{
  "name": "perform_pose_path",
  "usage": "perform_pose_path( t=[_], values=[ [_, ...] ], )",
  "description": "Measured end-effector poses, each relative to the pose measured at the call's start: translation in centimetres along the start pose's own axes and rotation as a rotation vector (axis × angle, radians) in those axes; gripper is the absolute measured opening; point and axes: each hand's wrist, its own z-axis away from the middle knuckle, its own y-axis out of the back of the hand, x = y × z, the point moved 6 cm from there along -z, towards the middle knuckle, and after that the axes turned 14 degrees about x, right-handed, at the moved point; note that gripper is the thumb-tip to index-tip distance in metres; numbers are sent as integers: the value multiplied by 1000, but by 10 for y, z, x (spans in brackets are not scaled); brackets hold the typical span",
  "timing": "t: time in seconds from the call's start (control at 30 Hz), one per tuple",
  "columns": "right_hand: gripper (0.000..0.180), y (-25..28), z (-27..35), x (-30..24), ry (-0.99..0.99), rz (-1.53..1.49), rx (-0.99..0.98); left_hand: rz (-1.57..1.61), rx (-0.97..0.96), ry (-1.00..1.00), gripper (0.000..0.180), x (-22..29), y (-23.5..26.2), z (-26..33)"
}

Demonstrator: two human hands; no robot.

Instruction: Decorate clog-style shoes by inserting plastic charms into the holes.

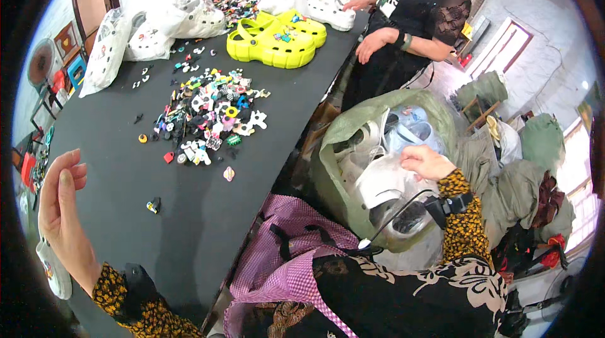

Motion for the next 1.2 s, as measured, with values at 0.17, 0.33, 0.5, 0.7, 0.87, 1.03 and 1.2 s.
perform_pose_path(
  t=[0.17,0.33,0.5,0.7,0.87,1.03,1.2],
  values=[
    [11,50,18,-3,-20,-89,129,26,-5,-3,25,4,-7,1],
    [8,89,22,-10,52,-302,351,-21,-21,-2,24,3,-5,-1],
    [6,109,27,-33,154,-426,545,-12,-46,7,24,-9,-6,-1],
    [7,134,29,-45,266,-556,793,-35,-47,-2,27,-14,-8,2],
    [8,156,27,-41,360,-683,934,17,-134,-1,25,-12,-20,8],
    [8,177,31,-18,422,-819,1087,22,-145,-3,25,-11,-27,11],
    [9,184,28,-4,463,-871,1164,72,-237,51,21,-1,-38,18]
  ],
)
